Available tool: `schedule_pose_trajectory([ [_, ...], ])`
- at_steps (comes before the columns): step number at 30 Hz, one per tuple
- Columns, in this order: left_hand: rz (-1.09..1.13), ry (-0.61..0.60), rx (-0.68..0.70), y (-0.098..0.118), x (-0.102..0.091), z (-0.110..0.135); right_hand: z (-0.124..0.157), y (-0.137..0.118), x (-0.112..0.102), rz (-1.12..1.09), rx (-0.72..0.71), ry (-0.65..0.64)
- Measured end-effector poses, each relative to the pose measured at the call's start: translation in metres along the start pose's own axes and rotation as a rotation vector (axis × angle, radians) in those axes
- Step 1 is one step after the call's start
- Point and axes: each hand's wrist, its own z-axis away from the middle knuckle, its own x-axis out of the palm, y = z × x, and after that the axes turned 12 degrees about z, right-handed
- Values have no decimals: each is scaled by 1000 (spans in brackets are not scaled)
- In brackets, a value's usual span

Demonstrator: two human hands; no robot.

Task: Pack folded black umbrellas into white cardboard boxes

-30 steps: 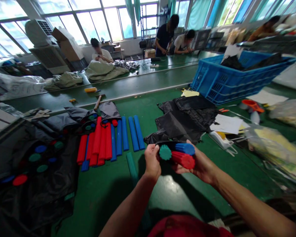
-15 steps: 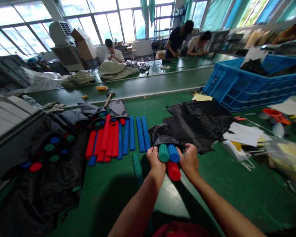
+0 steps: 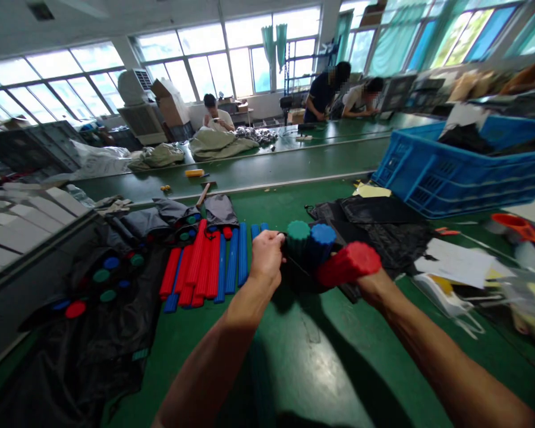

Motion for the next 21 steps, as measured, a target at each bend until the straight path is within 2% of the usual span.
schedule_pose_trajectory([
  [3, -127, -67, 37, 33, 5, 0, 7, -32, -16, -52, 56, -89],
  [5, -150, -114, 49, 43, 5, 4, 11, -47, -21, -32, 52, -140],
  [7, -152, -188, 95, 48, 2, 10, 12, -54, -21, -53, 13, -136],
  [10, -189, -199, 131, 50, -3, 17, 14, -57, -22, -101, 24, -146],
  [12, -223, -199, 138, 53, -7, 22, 16, -58, -24, -75, -20, -176],
  [14, -204, -273, 183, 57, -10, 27, 19, -60, -26, -92, -92, -182],
  [16, -177, -285, 211, 61, -13, 29, 23, -60, -28, -138, -109, -161],
  [19, -234, -232, 215, 64, -20, 28, 26, -56, -28, -75, -112, -154],
  [21, -259, -288, 249, 64, -23, 27, 27, -51, -28, -46, -125, -143],
])
